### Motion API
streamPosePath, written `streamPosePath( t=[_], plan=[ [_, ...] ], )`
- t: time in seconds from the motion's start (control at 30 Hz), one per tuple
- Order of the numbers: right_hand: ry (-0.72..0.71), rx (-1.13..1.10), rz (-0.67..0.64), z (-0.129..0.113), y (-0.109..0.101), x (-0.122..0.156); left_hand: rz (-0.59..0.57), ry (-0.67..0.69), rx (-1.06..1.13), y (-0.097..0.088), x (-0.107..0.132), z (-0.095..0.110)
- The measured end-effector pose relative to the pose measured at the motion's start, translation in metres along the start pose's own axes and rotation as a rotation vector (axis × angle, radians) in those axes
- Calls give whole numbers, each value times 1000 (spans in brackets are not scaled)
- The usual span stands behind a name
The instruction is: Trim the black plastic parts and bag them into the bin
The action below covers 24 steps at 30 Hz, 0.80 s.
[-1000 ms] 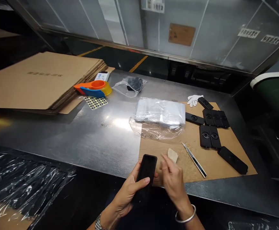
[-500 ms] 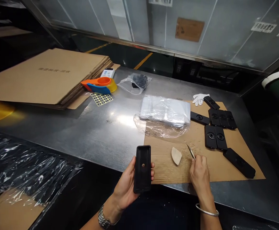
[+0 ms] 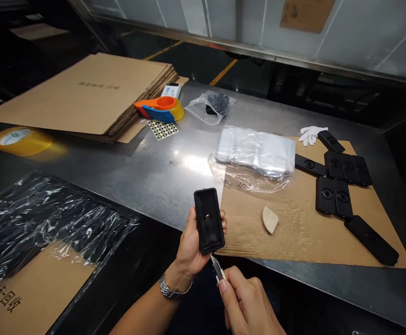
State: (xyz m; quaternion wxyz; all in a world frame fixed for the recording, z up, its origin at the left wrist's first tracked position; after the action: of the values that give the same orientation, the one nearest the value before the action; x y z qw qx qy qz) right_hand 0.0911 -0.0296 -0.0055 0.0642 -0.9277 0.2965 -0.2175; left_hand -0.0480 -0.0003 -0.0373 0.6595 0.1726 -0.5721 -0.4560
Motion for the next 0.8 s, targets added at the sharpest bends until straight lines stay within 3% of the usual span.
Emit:
streamPosePath(
  t=[0.1,0.33,0.8],
  plan=[
    [18,-8,49,-2,1,-2,-9,18,-3,1,2,0],
    [17,6,18,-2,3,-6,-2,40,-25,1,5,1],
    [88,-34,-52,-3,4,-7,68,327,-121,1,9,-1]
  ],
)
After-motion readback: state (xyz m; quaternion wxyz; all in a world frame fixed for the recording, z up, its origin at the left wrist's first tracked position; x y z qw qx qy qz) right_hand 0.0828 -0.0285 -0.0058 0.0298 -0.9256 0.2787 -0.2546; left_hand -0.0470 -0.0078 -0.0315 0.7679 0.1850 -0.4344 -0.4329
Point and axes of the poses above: each hand's wrist, its own x-axis away from the middle knuckle, its own y-axis out of the palm, z = x × y, the point moved 2 cm from there along -x, towards the middle knuckle, and after that the axes turned 6 degrees about -y, right-handed, at the moved point
